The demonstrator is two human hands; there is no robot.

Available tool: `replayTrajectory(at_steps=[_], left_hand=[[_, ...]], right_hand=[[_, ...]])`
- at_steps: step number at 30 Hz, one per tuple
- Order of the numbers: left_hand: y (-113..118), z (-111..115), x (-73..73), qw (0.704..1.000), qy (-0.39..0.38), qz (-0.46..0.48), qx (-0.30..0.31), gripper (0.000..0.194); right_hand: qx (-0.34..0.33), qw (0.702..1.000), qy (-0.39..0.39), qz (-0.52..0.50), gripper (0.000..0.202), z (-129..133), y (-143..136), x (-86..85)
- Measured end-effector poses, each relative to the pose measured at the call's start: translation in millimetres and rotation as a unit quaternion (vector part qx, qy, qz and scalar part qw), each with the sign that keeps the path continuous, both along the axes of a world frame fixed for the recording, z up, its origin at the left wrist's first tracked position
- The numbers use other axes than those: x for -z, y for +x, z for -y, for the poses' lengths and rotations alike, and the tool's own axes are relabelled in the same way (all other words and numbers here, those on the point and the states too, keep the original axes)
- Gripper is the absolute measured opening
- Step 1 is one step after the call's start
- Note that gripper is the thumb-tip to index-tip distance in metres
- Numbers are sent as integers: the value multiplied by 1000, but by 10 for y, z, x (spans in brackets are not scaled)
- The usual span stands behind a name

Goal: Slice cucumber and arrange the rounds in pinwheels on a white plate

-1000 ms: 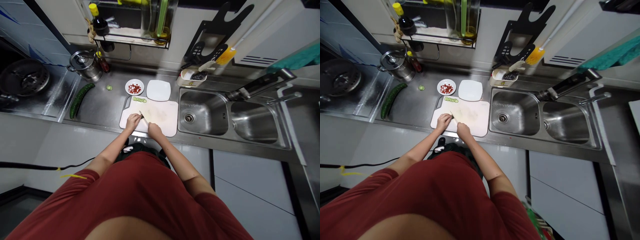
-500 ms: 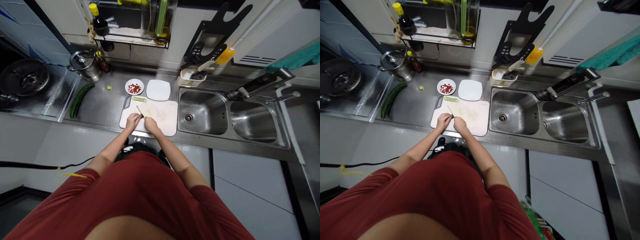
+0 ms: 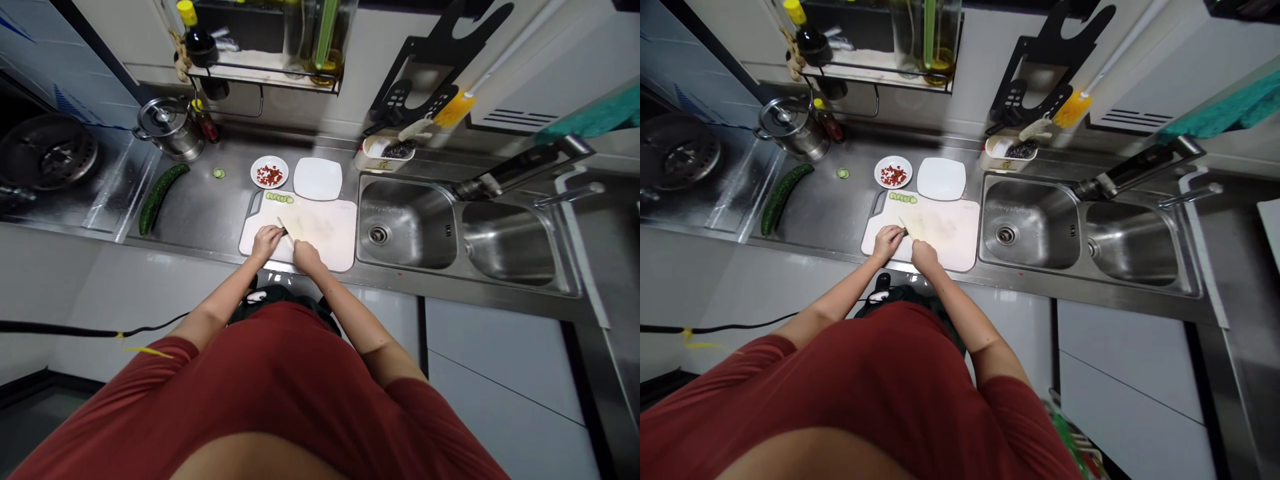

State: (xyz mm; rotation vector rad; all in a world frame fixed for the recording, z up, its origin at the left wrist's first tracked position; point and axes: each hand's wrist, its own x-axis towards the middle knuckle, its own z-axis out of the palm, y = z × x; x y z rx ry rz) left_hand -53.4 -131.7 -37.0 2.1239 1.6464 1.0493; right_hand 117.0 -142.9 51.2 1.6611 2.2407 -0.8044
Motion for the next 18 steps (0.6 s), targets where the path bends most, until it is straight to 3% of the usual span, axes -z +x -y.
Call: replayTrajectory(at_steps=[10, 18], left_hand=[[-11, -6, 3, 1000, 3, -2, 3, 25], [-7, -7, 22, 1000, 0, 4, -3, 24]], right_hand=[[8, 999, 24, -23, 29, -229, -216, 15], [0, 1000, 6, -1, 24, -48, -41, 42]])
